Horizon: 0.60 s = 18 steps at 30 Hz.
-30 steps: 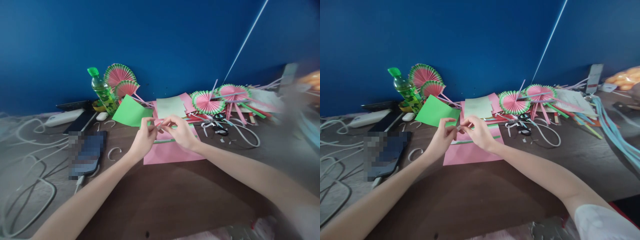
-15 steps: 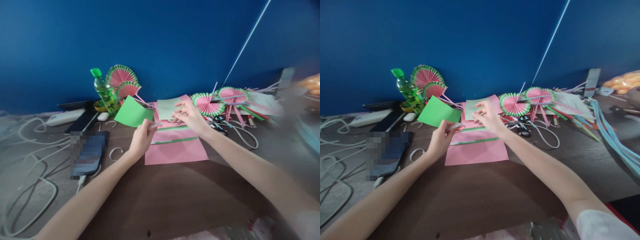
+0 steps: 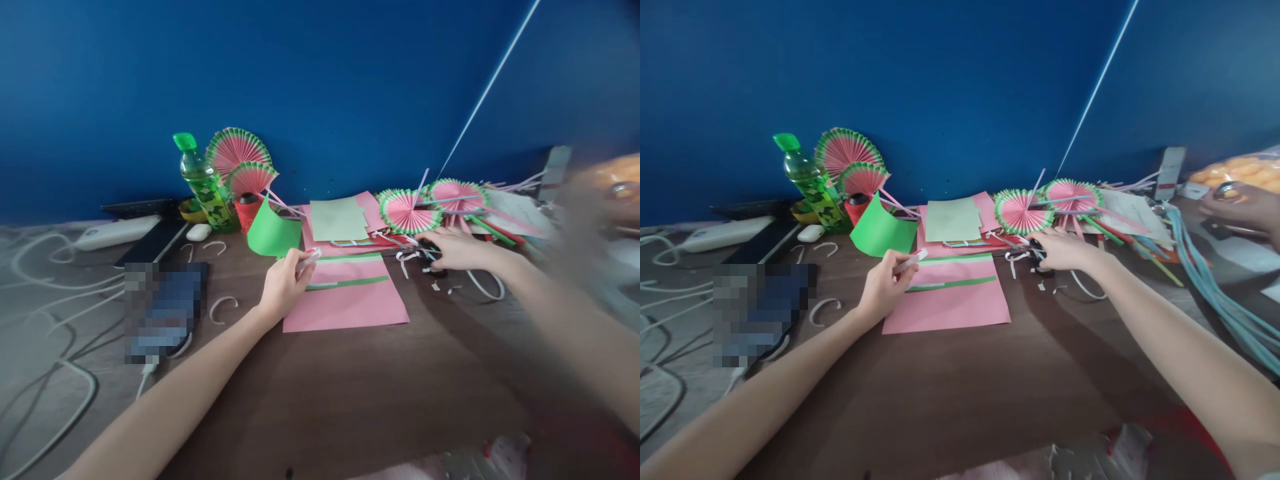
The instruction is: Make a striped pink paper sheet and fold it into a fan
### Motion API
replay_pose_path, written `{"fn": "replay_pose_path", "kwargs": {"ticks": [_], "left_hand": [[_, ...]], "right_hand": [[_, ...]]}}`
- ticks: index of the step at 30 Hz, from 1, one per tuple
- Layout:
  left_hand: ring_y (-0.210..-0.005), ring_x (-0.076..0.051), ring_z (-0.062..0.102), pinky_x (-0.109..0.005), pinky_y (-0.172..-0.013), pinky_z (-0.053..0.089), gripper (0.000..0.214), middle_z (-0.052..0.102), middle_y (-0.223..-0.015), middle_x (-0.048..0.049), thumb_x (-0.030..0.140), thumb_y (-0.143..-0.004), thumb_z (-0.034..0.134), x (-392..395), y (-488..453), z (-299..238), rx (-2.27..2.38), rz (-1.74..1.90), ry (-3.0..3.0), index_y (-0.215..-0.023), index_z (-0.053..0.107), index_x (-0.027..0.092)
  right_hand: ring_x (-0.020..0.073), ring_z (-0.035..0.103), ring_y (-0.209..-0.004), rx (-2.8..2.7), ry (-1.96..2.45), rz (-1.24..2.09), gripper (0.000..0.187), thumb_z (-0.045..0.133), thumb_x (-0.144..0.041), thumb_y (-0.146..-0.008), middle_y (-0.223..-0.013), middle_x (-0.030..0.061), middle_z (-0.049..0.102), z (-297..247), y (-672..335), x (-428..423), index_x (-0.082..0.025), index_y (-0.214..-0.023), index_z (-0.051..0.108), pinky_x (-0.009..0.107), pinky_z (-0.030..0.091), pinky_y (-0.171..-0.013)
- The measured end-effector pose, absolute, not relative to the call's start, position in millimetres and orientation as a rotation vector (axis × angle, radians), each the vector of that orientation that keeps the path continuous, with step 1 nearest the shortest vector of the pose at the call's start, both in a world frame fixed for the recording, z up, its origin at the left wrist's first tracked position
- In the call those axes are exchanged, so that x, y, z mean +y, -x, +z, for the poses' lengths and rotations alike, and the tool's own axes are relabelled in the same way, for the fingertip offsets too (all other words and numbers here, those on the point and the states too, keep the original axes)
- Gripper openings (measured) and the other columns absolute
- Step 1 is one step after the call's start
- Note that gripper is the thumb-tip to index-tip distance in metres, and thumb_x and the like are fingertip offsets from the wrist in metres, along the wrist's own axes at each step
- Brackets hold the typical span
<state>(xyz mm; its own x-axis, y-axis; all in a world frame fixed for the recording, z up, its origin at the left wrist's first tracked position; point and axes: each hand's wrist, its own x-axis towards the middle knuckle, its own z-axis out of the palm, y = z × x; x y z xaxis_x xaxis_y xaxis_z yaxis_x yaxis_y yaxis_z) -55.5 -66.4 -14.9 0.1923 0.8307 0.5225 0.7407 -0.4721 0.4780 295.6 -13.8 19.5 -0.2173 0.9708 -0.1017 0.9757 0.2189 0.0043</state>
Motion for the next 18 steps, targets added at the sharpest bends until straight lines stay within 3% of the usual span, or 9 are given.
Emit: {"fn": "replay_pose_path", "kwargs": {"ticks": [5,14,16,18], "left_hand": [[-0.057,-0.012,0.053,-0.021,-0.054,0.038,0.012,0.059,-0.065,0.0013,0.03,-0.082,0.047,-67.0,56.4,-14.8,1.548,1.147,-2.324,-0.086,0.05,0.019],[-0.054,-0.011,0.05,-0.021,-0.052,0.037,0.013,0.056,-0.059,0.0025,0.031,-0.083,0.046,-66.6,54.4,-15.1,1.553,1.197,-2.354,-0.085,0.051,0.019],[-0.053,-0.011,0.05,-0.021,-0.053,0.037,0.013,0.056,-0.06,0.0025,0.031,-0.083,0.047,-66.6,54.5,-14.9,1.573,1.201,-2.363,-0.085,0.051,0.019],[-0.055,-0.011,0.051,-0.021,-0.054,0.037,0.013,0.058,-0.063,0.002,0.031,-0.082,0.048,-66.7,54.9,-14.7,1.575,1.201,-2.369,-0.086,0.052,0.02]], "right_hand": [[0.0313,0.049,-0.107,2.437,-1.829,-0.088,0.055,0.052,-0.021,-0.061,-0.111,0.0117,0.056,9.5,-297.4,-11.9,-0.02,-0.117,0.051,0.041,0.041,-0.086],[0.037,0.049,-0.105,2.633,-2.119,0.234,0.054,0.056,-0.027,-0.067,-0.11,0.0172,0.049,50.0,-274.0,-28.3,-0.018,-0.119,0.048,0.048,0.04,-0.085],[0.0317,0.054,-0.099,2.738,-2.141,0.023,0.051,0.056,-0.031,-0.069,-0.113,0.0157,0.05,62.4,-259.8,-30.1,-0.02,-0.118,0.049,0.044,0.043,-0.083],[0.0271,0.057,-0.097,2.886,-1.854,-0.48,0.044,0.053,-0.035,-0.071,-0.11,0.0093,0.057,72.2,-245.7,-29.3,-0.023,-0.113,0.054,0.039,0.047,-0.08]]}}
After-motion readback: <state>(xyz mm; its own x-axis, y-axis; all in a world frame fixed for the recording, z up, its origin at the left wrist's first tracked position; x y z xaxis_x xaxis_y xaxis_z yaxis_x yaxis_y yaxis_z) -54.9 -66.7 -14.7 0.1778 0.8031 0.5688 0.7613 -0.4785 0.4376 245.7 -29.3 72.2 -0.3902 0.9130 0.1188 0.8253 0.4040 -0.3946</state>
